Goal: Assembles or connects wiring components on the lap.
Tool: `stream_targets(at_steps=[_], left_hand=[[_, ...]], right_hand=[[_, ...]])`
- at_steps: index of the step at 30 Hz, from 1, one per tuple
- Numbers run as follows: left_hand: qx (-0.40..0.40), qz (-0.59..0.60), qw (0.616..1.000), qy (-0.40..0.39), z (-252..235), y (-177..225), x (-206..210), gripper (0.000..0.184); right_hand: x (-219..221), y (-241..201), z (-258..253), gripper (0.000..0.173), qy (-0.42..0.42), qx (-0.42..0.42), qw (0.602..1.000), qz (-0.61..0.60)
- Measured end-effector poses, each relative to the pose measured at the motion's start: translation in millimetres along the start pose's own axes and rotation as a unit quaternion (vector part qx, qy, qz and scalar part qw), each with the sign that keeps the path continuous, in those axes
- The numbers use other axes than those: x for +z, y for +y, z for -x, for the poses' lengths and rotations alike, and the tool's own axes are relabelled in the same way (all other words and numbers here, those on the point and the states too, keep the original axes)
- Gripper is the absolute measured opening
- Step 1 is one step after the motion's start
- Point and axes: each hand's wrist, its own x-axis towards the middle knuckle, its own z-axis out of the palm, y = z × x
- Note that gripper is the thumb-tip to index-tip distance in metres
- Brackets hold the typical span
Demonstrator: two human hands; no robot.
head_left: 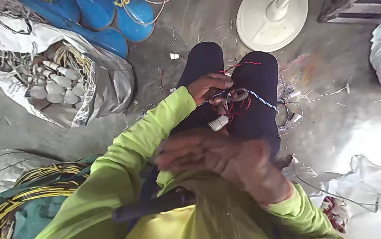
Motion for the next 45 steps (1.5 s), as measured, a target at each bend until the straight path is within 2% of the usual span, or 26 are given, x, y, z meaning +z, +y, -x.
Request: stream_targets(at_steps=[2, 3, 5, 6, 8, 13, 17, 22, 24, 28, 33, 37, 40, 43, 45], left_hand=[[0.004, -0.019, 1.000, 0.015, 0, 0, 1, 0.023], [0.011, -0.033, 0.999, 0.025, 0, 1, 2, 0.022], [0.025, -0.047, 0.998, 0.022, 1, -3, 3, 0.022], [0.028, -0.052, 0.998, 0.020, 1, -4, 4, 0.023], [0.029, -0.052, 0.998, 0.017, 1, -5, 6, 0.024], [0.033, -0.054, 0.998, 0.015, 0, -2, 7, 0.024], [0.032, -0.060, 0.998, 0.011, 2, -4, 6, 0.022], [0.028, -0.103, 0.994, 0.017, 5, -1, 11, 0.024], [0.033, -0.097, 0.994, 0.025, 9, -1, 13, 0.024], [0.061, -0.067, 0.996, 0.019, 23, -3, 21, 0.029], [0.099, -0.072, 0.991, 0.047, 35, -4, 38, 0.024], [0.094, -0.107, 0.986, 0.087, 42, -7, 55, 0.020], [0.099, -0.096, 0.989, 0.054, 49, -12, 71, 0.019], [0.101, -0.097, 0.989, 0.044, 55, -15, 84, 0.027], [0.114, -0.116, 0.985, 0.054, 59, -20, 90, 0.031]], right_hand=[[-31, -6, 17, 0.076, 0.105, -0.070, 0.987, 0.101], [-51, -8, 24, 0.068, 0.169, -0.116, 0.963, 0.173], [-87, -11, 38, 0.041, 0.292, -0.187, 0.900, 0.265], [-100, -11, 45, 0.029, 0.343, -0.199, 0.868, 0.300], [-116, -8, 55, 0.020, 0.389, -0.199, 0.827, 0.353], [-130, 6, 52, 0.022, 0.364, -0.186, 0.773, 0.485], [-133, 5, 43, 0.037, 0.317, -0.107, 0.761, 0.556], [-133, 0, 40, 0.031, 0.281, -0.084, 0.729, 0.619], [-133, 0, 43, 0.029, 0.293, -0.102, 0.740, 0.597], [-126, 4, 51, 0.028, 0.330, -0.140, 0.803, 0.477], [-119, 15, 66, 0.025, 0.331, -0.213, 0.832, 0.392], [-104, 19, 81, 0.035, 0.362, -0.218, 0.844, 0.330], [-95, 23, 94, 0.038, 0.378, -0.216, 0.810, 0.392], [-92, 28, 106, 0.027, 0.370, -0.203, 0.757, 0.499], [-89, 29, 112, 0.021, 0.358, -0.184, 0.746, 0.531]])
